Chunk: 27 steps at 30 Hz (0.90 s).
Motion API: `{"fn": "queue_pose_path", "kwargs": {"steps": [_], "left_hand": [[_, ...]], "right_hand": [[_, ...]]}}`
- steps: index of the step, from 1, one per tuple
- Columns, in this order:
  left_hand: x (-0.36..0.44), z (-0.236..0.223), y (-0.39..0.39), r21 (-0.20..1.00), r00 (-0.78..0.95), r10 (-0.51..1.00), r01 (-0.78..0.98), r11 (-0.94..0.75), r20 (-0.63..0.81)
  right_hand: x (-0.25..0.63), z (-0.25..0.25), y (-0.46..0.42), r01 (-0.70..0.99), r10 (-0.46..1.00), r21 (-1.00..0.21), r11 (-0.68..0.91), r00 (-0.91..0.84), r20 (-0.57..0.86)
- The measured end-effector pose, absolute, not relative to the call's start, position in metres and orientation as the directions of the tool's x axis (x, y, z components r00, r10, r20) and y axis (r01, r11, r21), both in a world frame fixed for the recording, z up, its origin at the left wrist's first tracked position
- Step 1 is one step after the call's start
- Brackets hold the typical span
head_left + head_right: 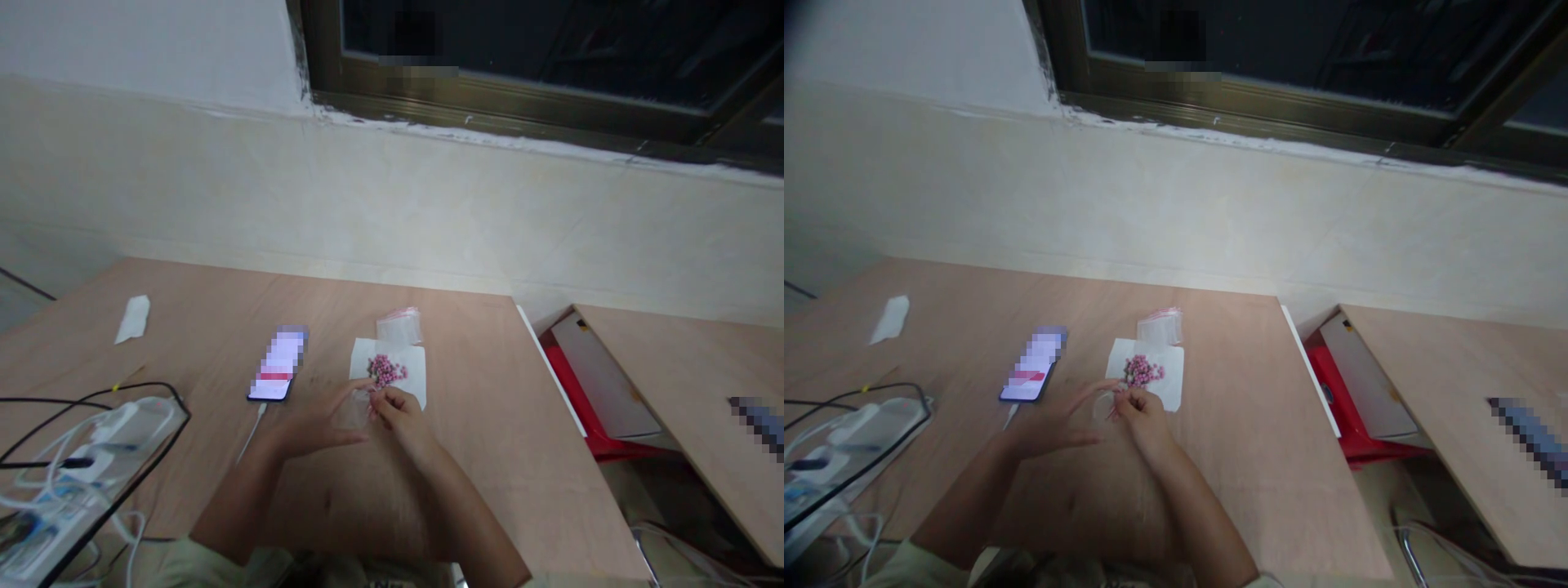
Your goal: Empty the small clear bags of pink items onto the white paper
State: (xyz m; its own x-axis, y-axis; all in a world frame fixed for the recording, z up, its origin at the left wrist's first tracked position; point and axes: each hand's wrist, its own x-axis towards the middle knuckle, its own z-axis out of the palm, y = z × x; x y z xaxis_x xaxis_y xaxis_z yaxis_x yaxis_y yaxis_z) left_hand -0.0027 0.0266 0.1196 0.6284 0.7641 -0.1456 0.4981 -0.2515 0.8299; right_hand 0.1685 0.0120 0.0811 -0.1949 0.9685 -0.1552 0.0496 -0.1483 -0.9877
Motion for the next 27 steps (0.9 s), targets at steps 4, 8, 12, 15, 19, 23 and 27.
{"fn": "queue_pose_path", "kwargs": {"steps": [4,8,12,15,19,23,27], "left_hand": [[0.004,0.112,0.034,0.761,0.504,0.860,0.588,-0.272,-0.082],[0.005,0.099,0.042,0.685,0.481,0.876,0.642,-0.345,-0.010],[0.004,0.089,0.045,0.638,0.487,0.873,0.667,-0.385,0.017],[0.004,0.086,0.045,0.625,0.483,0.875,0.677,-0.389,0.021],[0.009,0.084,0.048,0.611,0.472,0.881,0.691,-0.387,0.025],[0.017,0.081,0.051,0.613,0.474,0.880,0.687,-0.391,0.031],[0.018,0.078,0.052,0.608,0.451,0.892,0.696,-0.381,0.043]], "right_hand": [[0.183,0.055,0.023,0.148,0.991,-0.980,-0.135,0.038,-0.131],[0.200,0.019,0.039,0.440,0.923,-0.886,-0.148,0.383,0.036],[0.206,0.001,0.051,0.573,0.927,-0.808,-0.138,0.362,0.098],[0.208,0.001,0.052,0.606,0.937,-0.784,-0.139,0.336,0.094],[0.201,0.019,0.046,0.553,0.949,-0.828,-0.095,0.302,0.093],[0.184,0.041,0.040,0.415,0.987,-0.908,0.052,0.117,0.110],[0.189,0.035,0.046,0.491,0.962,-0.871,-0.029,0.251,0.110]]}}
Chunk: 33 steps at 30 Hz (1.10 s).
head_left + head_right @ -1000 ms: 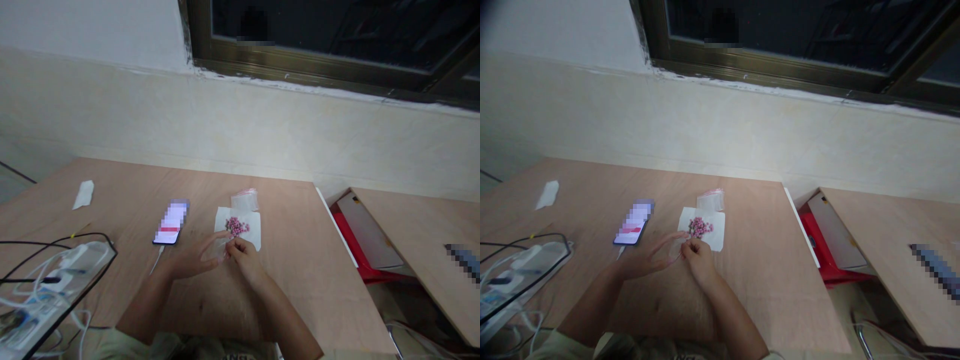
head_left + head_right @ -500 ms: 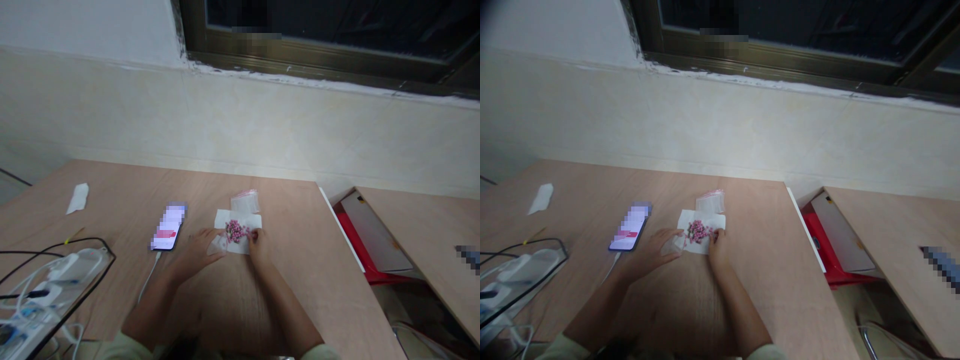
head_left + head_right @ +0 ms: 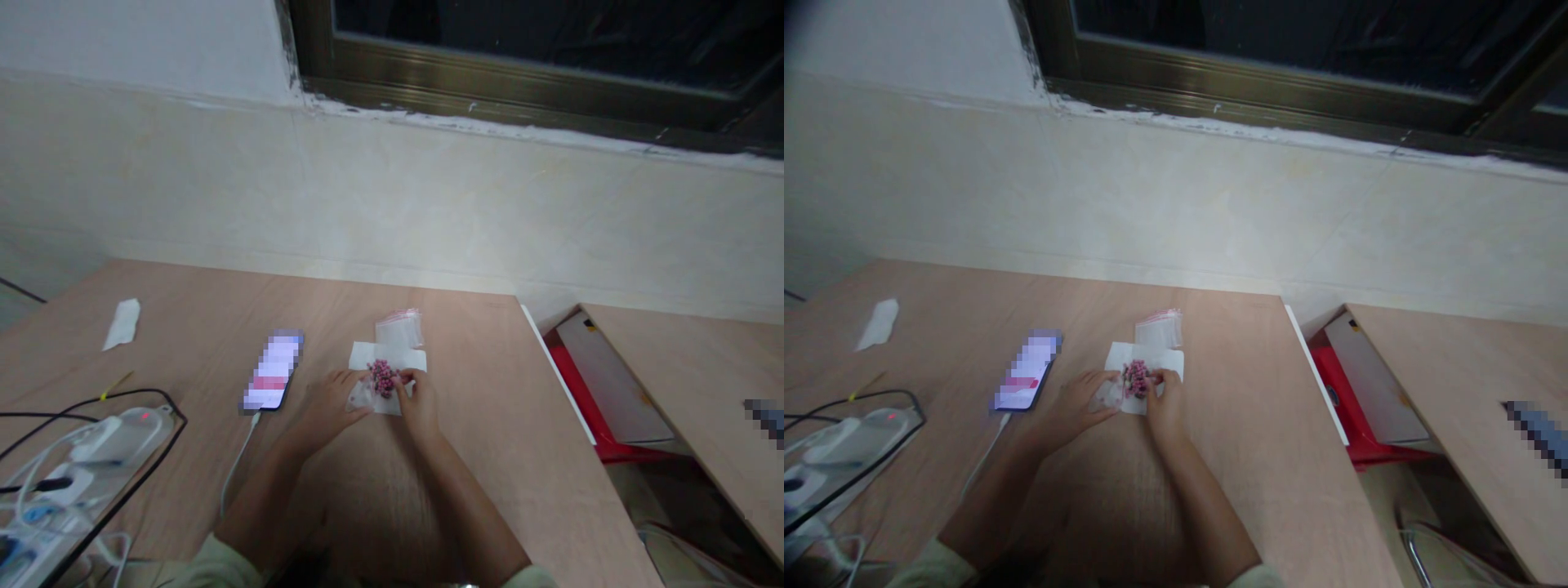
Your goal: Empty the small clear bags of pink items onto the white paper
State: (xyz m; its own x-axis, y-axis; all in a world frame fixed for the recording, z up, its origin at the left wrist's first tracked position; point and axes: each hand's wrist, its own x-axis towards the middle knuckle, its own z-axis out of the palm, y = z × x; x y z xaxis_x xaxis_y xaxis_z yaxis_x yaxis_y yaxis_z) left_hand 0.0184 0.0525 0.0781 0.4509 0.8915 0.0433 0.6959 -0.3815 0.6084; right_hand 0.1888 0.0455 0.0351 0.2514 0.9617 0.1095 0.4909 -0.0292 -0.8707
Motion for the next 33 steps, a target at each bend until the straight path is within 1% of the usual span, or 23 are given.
{"fn": "queue_pose_path", "kwargs": {"steps": [1,3,6,9,12,15,16,18,20,21,25,29,31,33], "left_hand": [[0.017,0.077,0.053,0.604,0.445,0.895,0.700,-0.380,0.047],[0.015,0.076,0.053,0.601,0.439,0.897,0.705,-0.378,0.050],[0.012,0.075,0.052,0.598,0.443,0.895,0.704,-0.383,0.051],[0.012,0.076,0.052,0.597,0.439,0.898,0.709,-0.375,0.043],[0.016,0.078,0.053,0.609,0.439,0.898,0.705,-0.363,0.028],[0.021,0.082,0.053,0.615,0.445,0.896,0.706,-0.351,0.000],[0.023,0.083,0.053,0.616,0.445,0.895,0.707,-0.347,-0.006],[0.023,0.084,0.053,0.618,0.447,0.895,0.705,-0.348,-0.005],[0.022,0.083,0.053,0.619,0.447,0.895,0.701,-0.354,0.006],[0.020,0.082,0.052,0.618,0.447,0.895,0.700,-0.357,0.011],[0.015,0.077,0.053,0.618,0.436,0.900,0.703,-0.351,0.016],[0.015,0.077,0.053,0.627,0.440,0.898,0.696,-0.351,0.014],[0.017,0.079,0.053,0.622,0.437,0.899,0.705,-0.341,-0.003],[0.020,0.081,0.053,0.614,0.430,0.903,0.719,-0.326,-0.024]], "right_hand": [[0.194,0.029,0.048,0.526,0.948,-0.848,-0.069,0.301,0.109],[0.204,0.015,0.053,0.576,0.936,-0.809,-0.117,0.335,0.104],[0.213,-0.001,0.059,0.615,0.944,-0.779,-0.125,0.314,0.096],[0.212,0.000,0.059,0.606,0.949,-0.786,-0.118,0.302,0.090],[0.203,0.013,0.054,0.556,0.962,-0.829,-0.063,0.255,0.099],[0.194,0.026,0.047,0.479,0.986,-0.876,0.067,0.100,0.130],[0.193,0.028,0.046,0.469,0.987,-0.879,0.088,0.075,0.139],[0.194,0.027,0.049,0.504,0.983,-0.861,0.074,0.109,0.148],[0.201,0.020,0.056,0.568,0.973,-0.823,0.023,0.176,0.148],[0.206,0.015,0.060,0.593,0.973,-0.805,0.007,0.181,0.142],[0.222,-0.003,0.074,0.657,0.991,-0.754,0.021,0.085,0.102],[0.226,-0.002,0.077,0.659,0.993,-0.751,0.029,0.067,0.097],[0.222,0.007,0.073,0.643,0.991,-0.765,0.031,0.081,0.108],[0.215,0.018,0.067,0.608,0.990,-0.791,0.069,0.057,0.130]]}}
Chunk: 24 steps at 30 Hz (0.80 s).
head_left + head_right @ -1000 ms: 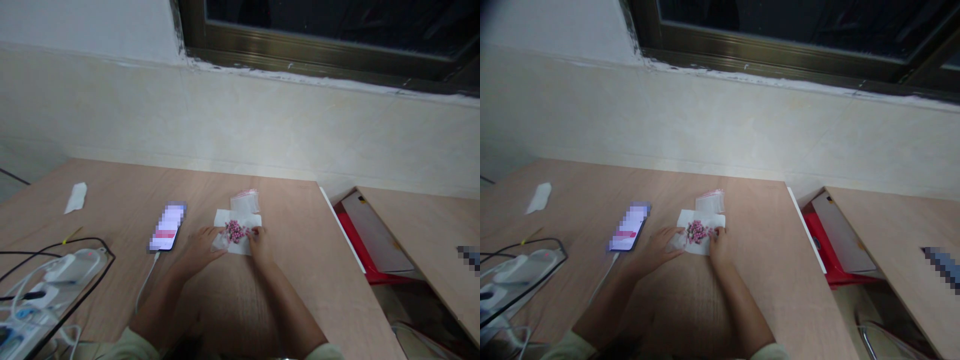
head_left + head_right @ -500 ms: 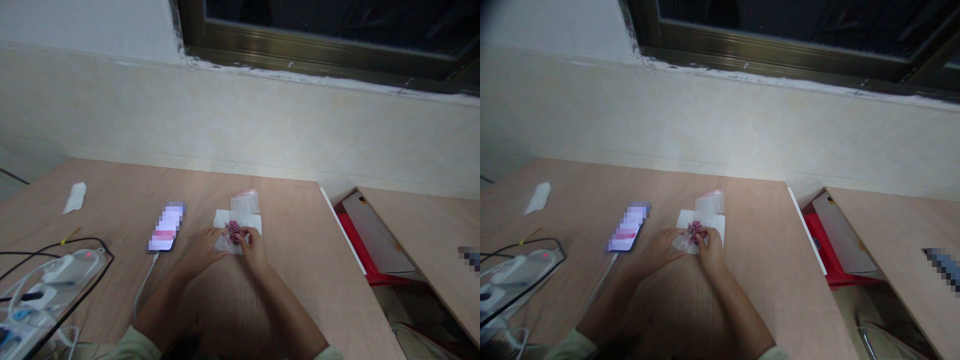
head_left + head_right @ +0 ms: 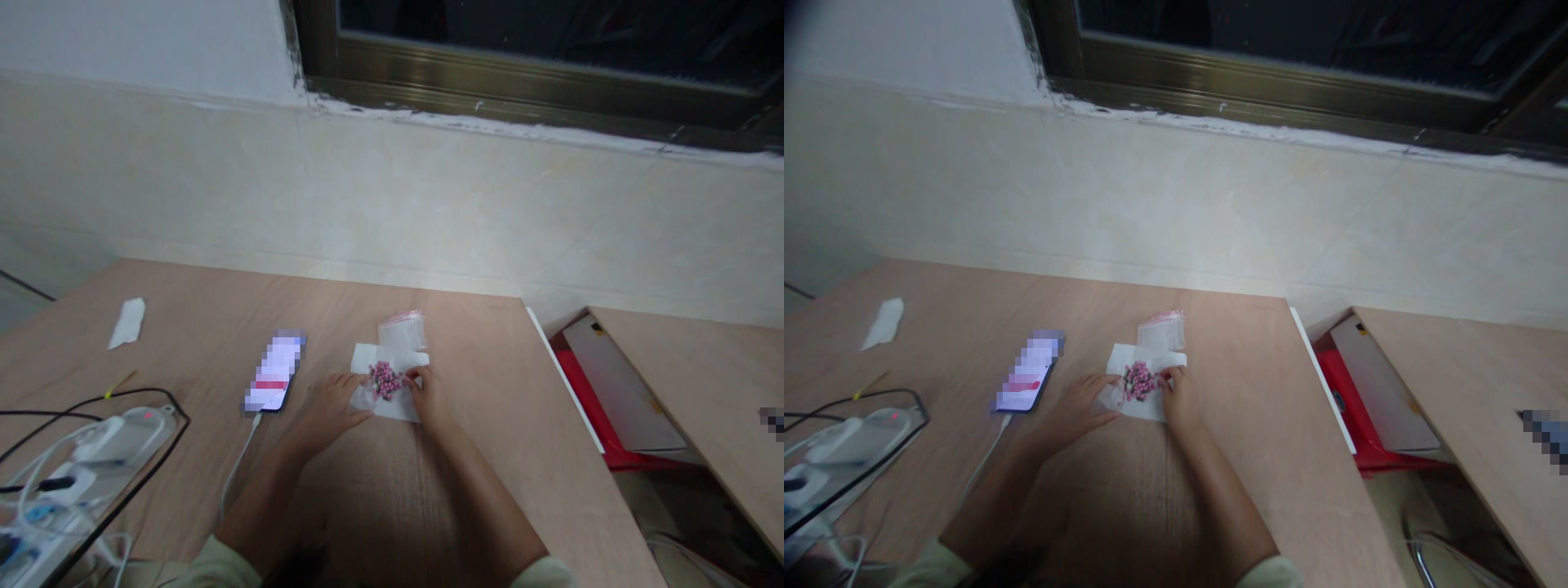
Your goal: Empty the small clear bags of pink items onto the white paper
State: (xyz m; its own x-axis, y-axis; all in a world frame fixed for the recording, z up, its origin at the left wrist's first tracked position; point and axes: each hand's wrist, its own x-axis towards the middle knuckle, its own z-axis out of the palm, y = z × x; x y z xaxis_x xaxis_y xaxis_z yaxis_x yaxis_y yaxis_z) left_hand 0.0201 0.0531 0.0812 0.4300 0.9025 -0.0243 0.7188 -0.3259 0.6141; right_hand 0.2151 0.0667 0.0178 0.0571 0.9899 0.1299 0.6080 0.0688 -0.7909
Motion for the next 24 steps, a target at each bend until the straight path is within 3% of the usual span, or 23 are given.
{"fn": "queue_pose_path", "kwargs": {"steps": [4,9,19,24], "left_hand": [[0.026,0.083,0.053,0.612,0.427,0.904,0.724,-0.318,-0.036],[0.026,0.089,0.051,0.624,0.429,0.903,0.710,-0.326,-0.017],[0.021,0.078,0.054,0.611,0.437,0.899,0.717,-0.334,-0.021],[0.018,0.069,0.055,0.670,0.383,0.924,0.680,-0.298,0.022]], "right_hand": [[0.199,0.030,0.057,0.553,0.987,-0.822,0.136,-0.004,0.161],[0.200,0.014,0.062,0.652,0.962,-0.753,-0.090,0.254,0.105],[0.201,0.012,0.069,0.781,0.981,-0.616,-0.105,0.183,0.064],[0.199,0.009,0.069,0.831,0.980,-0.548,-0.098,0.177,0.094]]}}
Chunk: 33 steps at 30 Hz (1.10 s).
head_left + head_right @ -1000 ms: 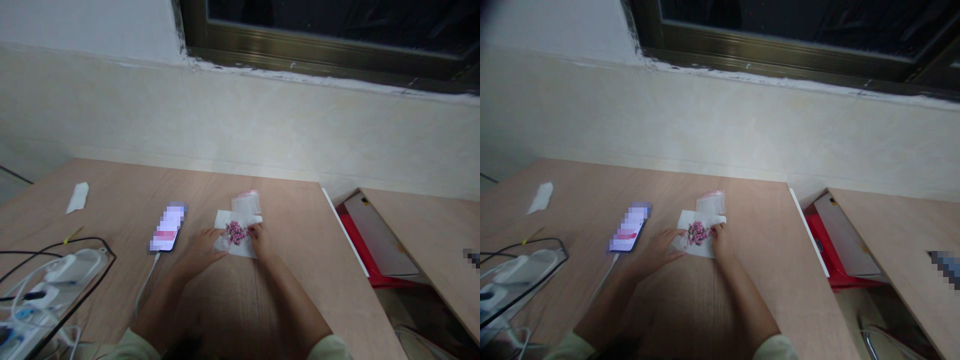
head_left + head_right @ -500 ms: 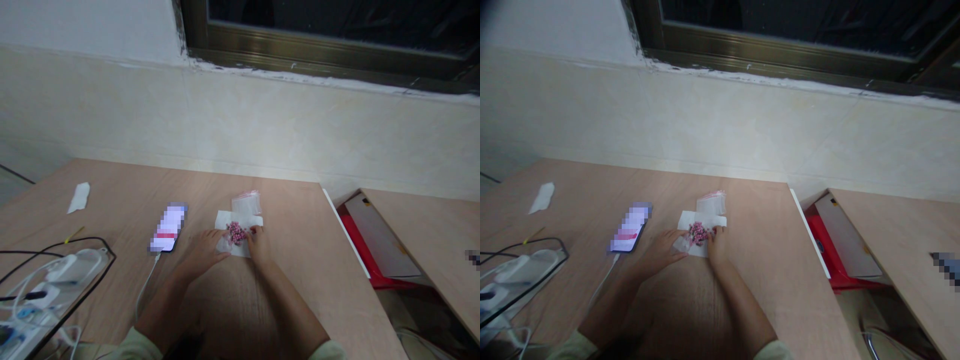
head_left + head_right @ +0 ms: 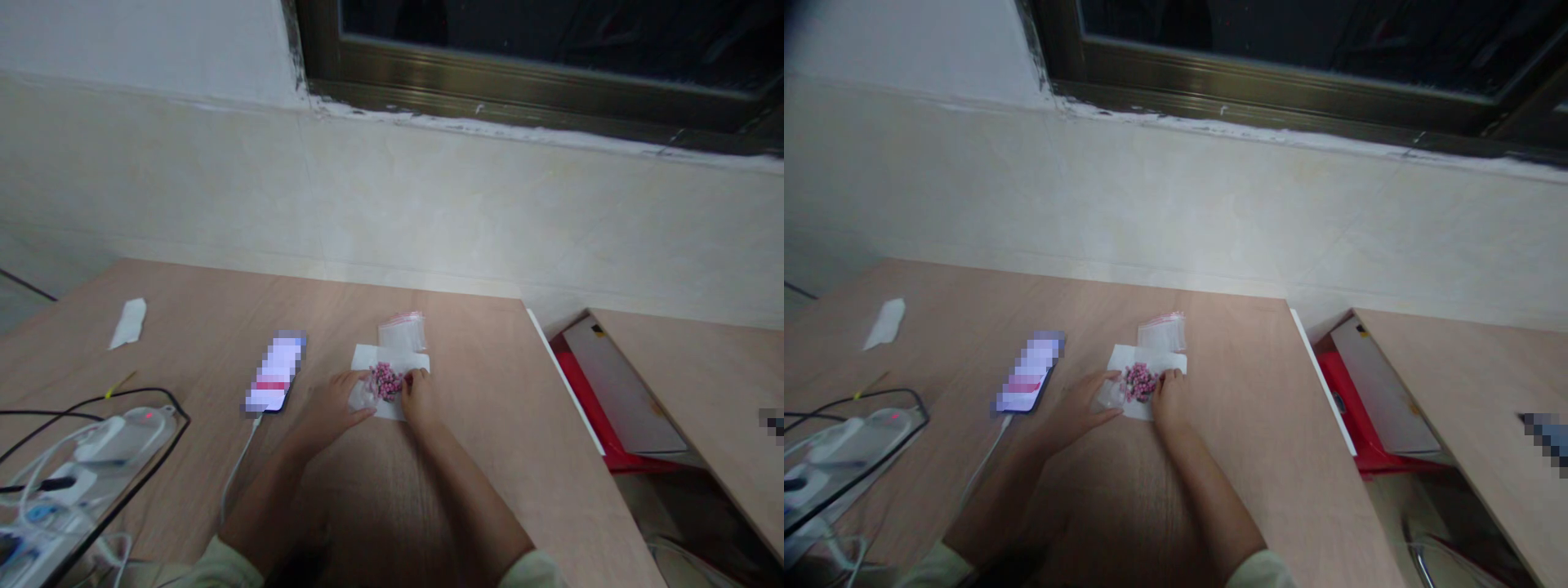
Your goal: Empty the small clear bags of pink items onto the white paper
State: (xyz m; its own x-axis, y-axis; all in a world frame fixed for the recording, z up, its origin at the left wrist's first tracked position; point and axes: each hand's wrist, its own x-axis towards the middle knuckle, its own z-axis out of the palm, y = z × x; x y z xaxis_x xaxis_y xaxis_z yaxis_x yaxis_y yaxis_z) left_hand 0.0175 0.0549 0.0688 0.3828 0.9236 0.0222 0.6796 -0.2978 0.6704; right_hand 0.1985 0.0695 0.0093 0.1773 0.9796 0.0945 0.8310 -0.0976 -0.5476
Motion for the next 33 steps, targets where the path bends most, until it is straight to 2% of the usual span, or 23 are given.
{"fn": "queue_pose_path", "kwargs": {"steps": [7,13,16,18,21,26,29,33], "left_hand": [[0.016,0.075,0.055,0.781,0.308,0.946,0.564,-0.269,0.104],[0.017,0.075,0.055,0.774,0.308,0.940,0.556,-0.302,0.145],[0.019,0.069,0.055,0.744,0.320,0.937,0.590,-0.314,0.142],[0.021,0.067,0.055,0.723,0.343,0.929,0.605,-0.333,0.141],[0.022,0.065,0.056,0.705,0.362,0.920,0.615,-0.355,0.147],[0.018,0.066,0.055,0.689,0.351,0.929,0.645,-0.330,0.115],[0.016,0.066,0.055,0.675,0.358,0.928,0.658,-0.333,0.108],[0.016,0.066,0.055,0.665,0.368,0.924,0.664,-0.341,0.107]], "right_hand": [[0.201,0.001,0.071,0.746,0.963,-0.664,-0.056,0.217,0.162],[0.204,0.016,0.068,0.621,0.948,-0.783,-0.031,0.266,0.174],[0.196,0.043,0.059,0.542,0.958,-0.839,0.048,0.213,0.193],[0.188,0.059,0.052,0.492,0.974,-0.862,0.125,0.103,0.200],[0.183,0.065,0.048,0.463,0.978,-0.867,0.182,0.005,0.208],[0.201,0.027,0.058,0.615,0.964,-0.788,0.005,0.206,0.166],[0.210,0.011,0.062,0.678,0.978,-0.734,-0.037,0.176,0.113],[0.211,0.009,0.062,0.707,0.988,-0.707,0.005,0.108,0.115]]}}
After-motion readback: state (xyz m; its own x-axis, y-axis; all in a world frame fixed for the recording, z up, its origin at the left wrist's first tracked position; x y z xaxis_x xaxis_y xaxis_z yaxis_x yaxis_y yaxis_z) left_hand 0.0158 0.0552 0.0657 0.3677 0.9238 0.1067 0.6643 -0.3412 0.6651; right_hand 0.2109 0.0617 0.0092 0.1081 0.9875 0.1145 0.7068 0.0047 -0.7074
